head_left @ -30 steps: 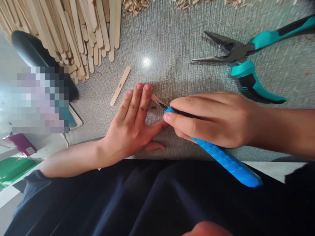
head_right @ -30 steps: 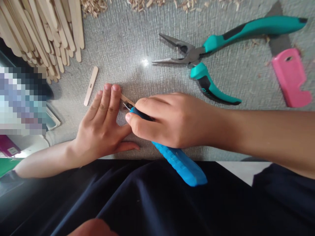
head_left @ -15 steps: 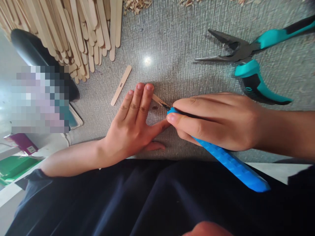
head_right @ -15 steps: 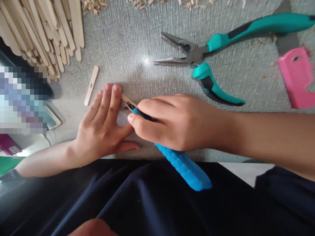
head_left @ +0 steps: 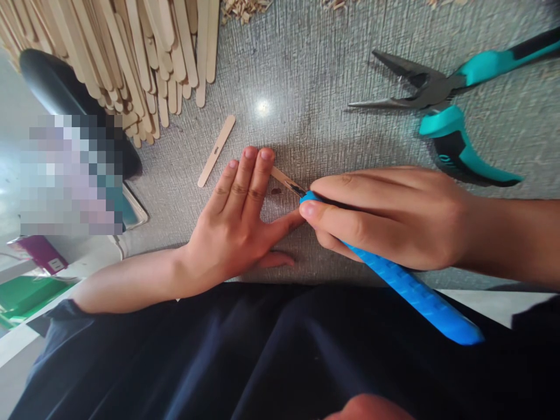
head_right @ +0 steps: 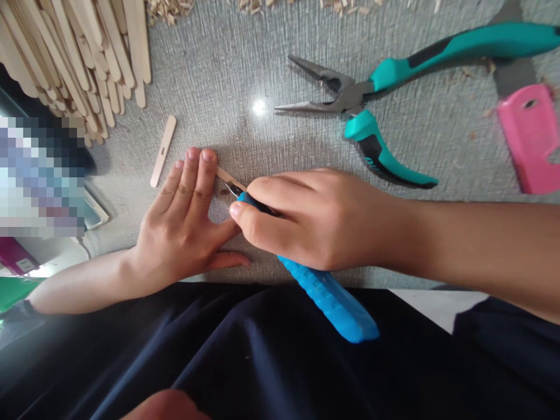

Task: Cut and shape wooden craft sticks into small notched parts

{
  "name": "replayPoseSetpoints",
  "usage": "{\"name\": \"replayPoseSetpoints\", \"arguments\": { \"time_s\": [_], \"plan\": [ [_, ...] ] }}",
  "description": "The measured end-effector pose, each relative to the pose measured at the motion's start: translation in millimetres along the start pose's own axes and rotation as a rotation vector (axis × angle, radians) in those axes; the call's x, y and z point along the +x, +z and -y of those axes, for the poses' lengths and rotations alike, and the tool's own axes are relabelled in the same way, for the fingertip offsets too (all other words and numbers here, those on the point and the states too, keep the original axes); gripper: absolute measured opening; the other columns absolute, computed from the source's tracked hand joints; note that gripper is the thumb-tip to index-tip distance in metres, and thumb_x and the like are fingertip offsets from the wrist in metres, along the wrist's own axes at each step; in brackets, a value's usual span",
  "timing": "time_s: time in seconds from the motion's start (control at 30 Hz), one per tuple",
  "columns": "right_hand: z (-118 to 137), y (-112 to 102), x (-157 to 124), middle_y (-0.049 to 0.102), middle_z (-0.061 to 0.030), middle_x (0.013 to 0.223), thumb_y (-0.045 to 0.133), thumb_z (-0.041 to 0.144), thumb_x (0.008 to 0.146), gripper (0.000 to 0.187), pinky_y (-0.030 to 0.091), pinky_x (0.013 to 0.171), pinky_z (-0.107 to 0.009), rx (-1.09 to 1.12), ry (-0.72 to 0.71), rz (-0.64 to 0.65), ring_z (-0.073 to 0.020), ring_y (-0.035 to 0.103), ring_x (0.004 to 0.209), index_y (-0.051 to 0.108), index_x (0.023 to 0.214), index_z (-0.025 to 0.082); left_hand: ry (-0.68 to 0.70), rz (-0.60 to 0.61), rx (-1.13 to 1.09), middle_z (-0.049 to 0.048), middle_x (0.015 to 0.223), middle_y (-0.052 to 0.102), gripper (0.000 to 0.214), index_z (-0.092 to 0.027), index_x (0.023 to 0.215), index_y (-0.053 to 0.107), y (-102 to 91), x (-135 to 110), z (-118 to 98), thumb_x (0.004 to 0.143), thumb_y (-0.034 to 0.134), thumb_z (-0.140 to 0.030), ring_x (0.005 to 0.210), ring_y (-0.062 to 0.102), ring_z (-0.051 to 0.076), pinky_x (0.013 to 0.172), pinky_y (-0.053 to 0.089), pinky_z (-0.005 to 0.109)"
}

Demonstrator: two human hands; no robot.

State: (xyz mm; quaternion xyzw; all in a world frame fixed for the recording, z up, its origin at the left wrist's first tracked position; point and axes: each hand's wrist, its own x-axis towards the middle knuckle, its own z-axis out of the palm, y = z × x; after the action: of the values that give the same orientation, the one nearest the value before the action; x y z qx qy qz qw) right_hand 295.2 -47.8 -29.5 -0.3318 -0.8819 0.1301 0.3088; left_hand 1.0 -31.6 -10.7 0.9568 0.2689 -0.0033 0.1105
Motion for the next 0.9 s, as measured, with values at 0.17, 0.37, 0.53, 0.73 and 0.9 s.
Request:
{"name": "replayPoseSetpoints", "arguments": {
  "time_s": [0.17, 0.37, 0.53, 0.73, 0.9],
  "plan": [
    [0.1, 0.1, -0.6, 0.076, 0.0007, 0.096, 0.064, 0.011, 0.115, 0.014, 0.055, 0.073, -0.032, 0.026, -0.002, -0.017, -0.0165, 0.072, 0.079, 0.068, 0.125, 0.02, -0.01, 0.03, -0.023, 0.0156, 0.202, 0.033, 0.101, -0.029, 0.186, 0.046, -1.4, 0.3, 0.4, 0.111, 0.045, -0.096, 0.189, 0.028, 0.052, 0.155, 0.034, 0.075],
    [-0.6, 0.2, -1.6, 0.077, 0.0007, 0.098, 0.063, 0.013, 0.117, 0.013, 0.056, 0.073, -0.032, 0.014, -0.005, -0.01, -0.0159, 0.072, 0.08, 0.069, 0.127, 0.02, -0.002, 0.018, 0.0, 0.0155, 0.202, 0.033, 0.105, -0.03, 0.187, 0.045, -2.3, 0.9, 0.3, 0.108, 0.043, -0.1, 0.188, 0.03, 0.053, 0.154, 0.036, 0.074],
    [0.4, -2.2, 1.3, 0.075, 0.0011, 0.093, 0.063, 0.014, 0.118, 0.01, 0.058, 0.071, -0.033, 0.003, -0.017, -0.015, -0.0163, 0.072, 0.078, 0.066, 0.127, 0.019, 0.007, 0.022, -0.011, 0.0158, 0.202, 0.033, 0.105, -0.029, 0.187, 0.045, -2.0, 0.5, 1.0, 0.109, 0.044, -0.099, 0.188, 0.03, 0.053, 0.154, 0.035, 0.075],
    [1.3, -4.1, 0.2, 0.077, 0.0013, 0.094, 0.062, 0.014, 0.119, 0.011, 0.058, 0.069, -0.033, 0.007, -0.008, -0.01, -0.0165, 0.073, 0.078, 0.065, 0.126, 0.021, -0.002, -0.007, 0.021, 0.0168, 0.201, 0.036, 0.106, -0.032, 0.189, 0.04, -1.2, 0.2, 0.1, 0.109, 0.041, -0.1, 0.187, 0.033, 0.052, 0.154, 0.038, 0.073],
    [0.0, -3.1, -2.7, 0.077, 0.0017, 0.096, 0.065, 0.013, 0.115, 0.014, 0.057, 0.071, -0.033, 0.03, 0.007, -0.013, -0.0172, 0.074, 0.079, 0.068, 0.125, 0.022, -0.023, 0.019, -0.006, 0.013, 0.201, 0.037, 0.102, -0.033, 0.19, 0.038, -0.3, 0.4, 0.3, 0.111, 0.041, -0.096, 0.189, 0.029, 0.05, 0.155, 0.035, 0.073]
  ]
}}
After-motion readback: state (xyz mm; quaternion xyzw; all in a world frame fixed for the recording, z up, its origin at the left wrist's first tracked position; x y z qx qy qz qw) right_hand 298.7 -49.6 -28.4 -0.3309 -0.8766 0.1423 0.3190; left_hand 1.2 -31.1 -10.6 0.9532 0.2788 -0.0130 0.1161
